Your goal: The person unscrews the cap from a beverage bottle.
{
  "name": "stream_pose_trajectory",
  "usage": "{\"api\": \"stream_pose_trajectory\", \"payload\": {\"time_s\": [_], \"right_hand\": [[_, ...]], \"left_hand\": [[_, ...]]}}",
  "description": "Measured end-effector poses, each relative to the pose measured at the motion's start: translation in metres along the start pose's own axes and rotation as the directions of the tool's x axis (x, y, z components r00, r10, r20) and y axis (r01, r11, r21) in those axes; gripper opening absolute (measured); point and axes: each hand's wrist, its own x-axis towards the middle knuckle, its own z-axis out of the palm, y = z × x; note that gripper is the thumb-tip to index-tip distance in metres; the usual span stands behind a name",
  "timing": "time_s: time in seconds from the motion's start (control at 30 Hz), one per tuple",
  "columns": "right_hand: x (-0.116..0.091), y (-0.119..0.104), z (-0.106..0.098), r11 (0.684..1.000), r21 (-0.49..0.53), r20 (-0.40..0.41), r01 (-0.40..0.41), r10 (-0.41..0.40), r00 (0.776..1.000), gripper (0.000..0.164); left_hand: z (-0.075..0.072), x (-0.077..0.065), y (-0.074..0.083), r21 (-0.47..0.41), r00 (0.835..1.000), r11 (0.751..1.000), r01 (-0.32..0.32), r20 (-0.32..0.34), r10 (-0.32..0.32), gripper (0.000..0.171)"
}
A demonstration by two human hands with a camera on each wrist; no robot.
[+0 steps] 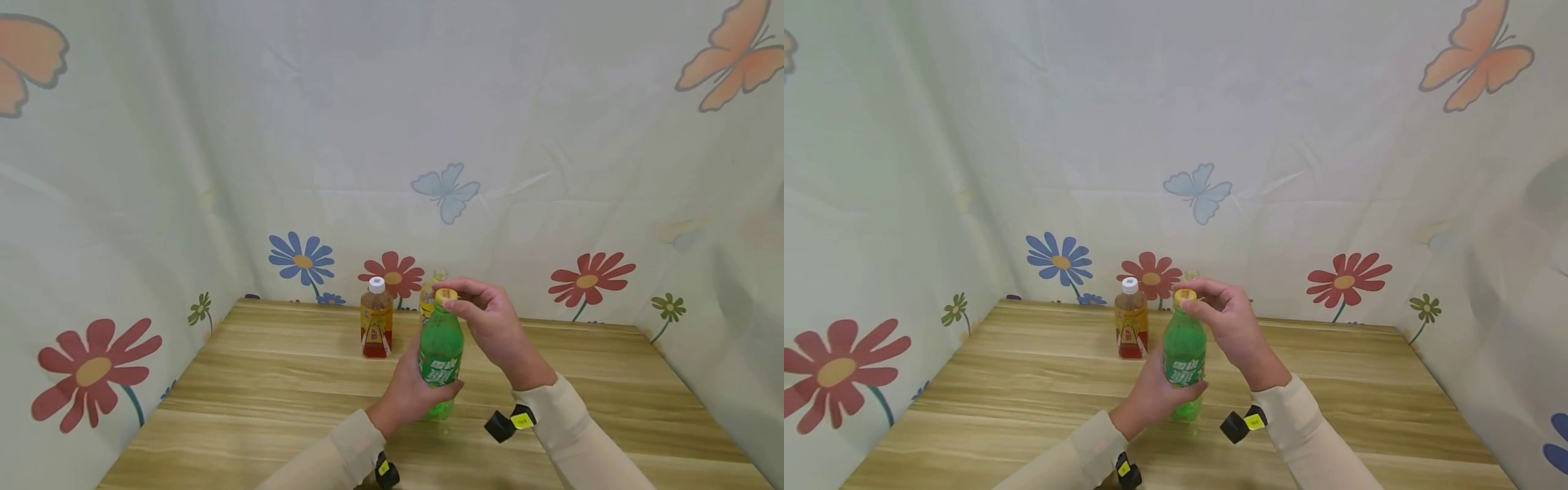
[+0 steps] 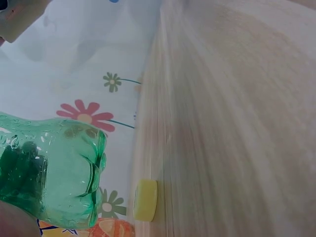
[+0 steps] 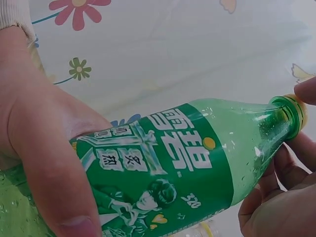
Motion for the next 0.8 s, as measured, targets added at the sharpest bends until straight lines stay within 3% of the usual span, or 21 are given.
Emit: {"api": "stream_pose_trajectory", "payload": {"time_s": [0.17, 0.33, 0.47, 0.63, 0.8], "right_hand": [[0.000, 0.001, 0.000, 0.999, -0.033, -0.002, 0.009, -0.010, 1.000, 0.022], [0.001, 0.002, -0.001, 0.999, -0.041, -0.015, 0.000, -0.001, 1.000, 0.029], [0.001, -0.001, 0.001, 0.995, -0.087, -0.111, -0.046, 0.037, 0.993, 0.036], [-0.001, -0.006, 0.008, 0.978, -0.177, -0.252, -0.114, 0.067, 0.965, 0.042], [-0.004, -0.012, 0.014, 0.959, -0.239, -0.320, -0.150, 0.068, 0.945, 0.042]], "left_hand": [[0.000, 0.000, 0.000, 0.004, 1.000, 1.000, 0.001, -0.001, -0.001, 0.081], [-0.001, -0.001, 0.000, 0.013, 1.000, 1.000, 0.017, -0.003, -0.017, 0.080], [0.000, -0.002, -0.001, 0.017, 1.000, 1.000, 0.026, -0.005, -0.026, 0.079], [0.001, -0.002, -0.001, 0.020, 1.000, 1.000, 0.003, -0.003, -0.003, 0.079], [0.001, -0.001, -0.002, 0.025, 1.000, 1.000, -0.001, -0.008, 0.001, 0.079]]}}
